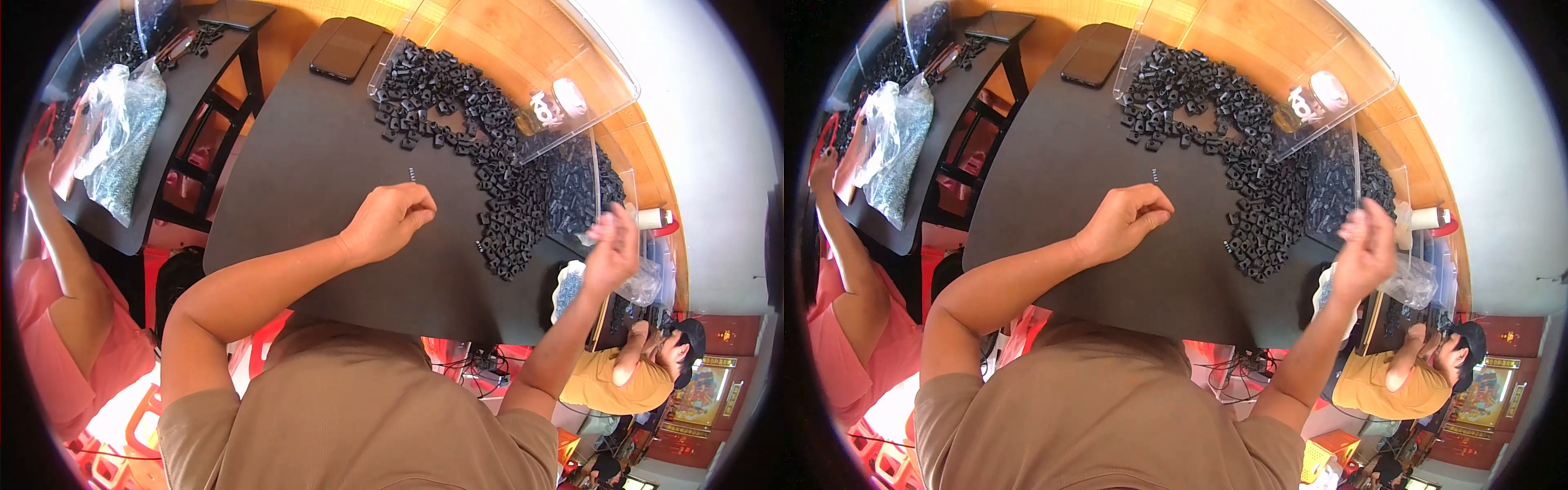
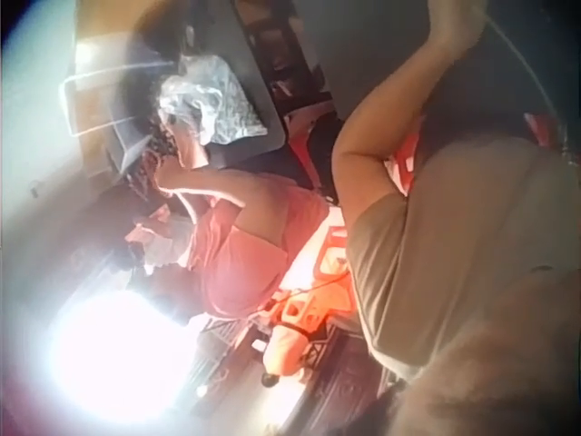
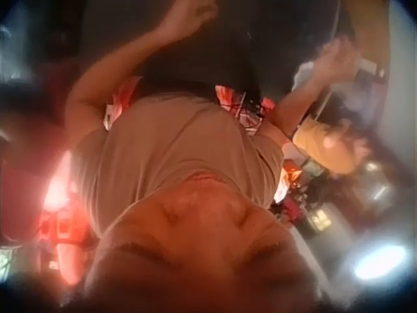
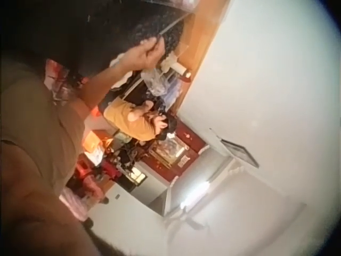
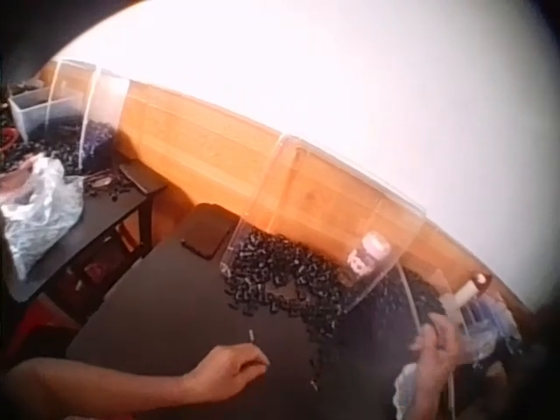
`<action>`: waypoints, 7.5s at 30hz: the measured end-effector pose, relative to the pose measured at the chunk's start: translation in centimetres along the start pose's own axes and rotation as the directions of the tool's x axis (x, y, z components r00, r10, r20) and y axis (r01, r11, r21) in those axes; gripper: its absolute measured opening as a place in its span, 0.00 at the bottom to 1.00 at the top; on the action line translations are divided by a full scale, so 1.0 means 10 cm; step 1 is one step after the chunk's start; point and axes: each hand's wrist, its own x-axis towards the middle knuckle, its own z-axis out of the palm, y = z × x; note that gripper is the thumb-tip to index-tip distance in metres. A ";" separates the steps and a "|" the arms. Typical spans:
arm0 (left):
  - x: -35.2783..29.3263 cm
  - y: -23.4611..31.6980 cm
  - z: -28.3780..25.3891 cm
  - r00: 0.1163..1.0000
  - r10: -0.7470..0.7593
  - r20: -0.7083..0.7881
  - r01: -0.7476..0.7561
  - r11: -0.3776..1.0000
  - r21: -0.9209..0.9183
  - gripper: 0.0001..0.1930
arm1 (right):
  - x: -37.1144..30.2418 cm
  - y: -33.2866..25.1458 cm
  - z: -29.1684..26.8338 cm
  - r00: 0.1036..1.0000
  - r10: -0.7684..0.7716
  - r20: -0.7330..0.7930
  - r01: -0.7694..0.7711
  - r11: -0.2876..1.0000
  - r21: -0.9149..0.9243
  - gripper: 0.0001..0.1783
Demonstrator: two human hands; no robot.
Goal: The person assembles small plastic parts by hand, inserting tiny metal pins into them.
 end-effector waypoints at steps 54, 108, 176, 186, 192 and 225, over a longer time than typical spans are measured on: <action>0.20 -0.12 -0.23 0.957 -0.284 -0.052 0.180 0.728 -0.662 0.07 | 0.30 -0.03 2.39 0.781 -0.255 0.571 0.218 0.967 0.134 0.07; 0.16 -0.02 -0.21 0.979 -0.202 -0.027 0.160 0.845 -0.511 0.03 | -0.68 -0.43 1.37 0.761 -0.117 0.638 -0.472 0.574 0.669 0.04; 0.15 0.08 -0.30 0.983 -0.183 0.017 0.148 0.733 -0.664 0.04 | -0.65 -0.59 1.52 0.743 -0.093 0.663 -0.631 0.232 0.740 0.08; 0.13 0.08 -0.28 0.990 -0.139 0.033 0.131 0.790 -0.599 0.03 | -0.65 -0.59 1.48 0.723 -0.072 0.687 -0.649 0.268 0.712 0.08; 0.13 0.06 -0.30 0.992 -0.121 0.035 0.118 0.789 -0.603 0.03 | -0.65 -0.54 1.52 0.739 -0.201 0.643 -0.558 0.351 0.752 0.07; 0.06 0.13 -0.26 0.966 0.210 -0.149 -0.227 0.968 -0.107 0.04 | -0.76 -0.66 1.51 0.841 -0.267 0.470 -0.229 0.611 0.758 0.09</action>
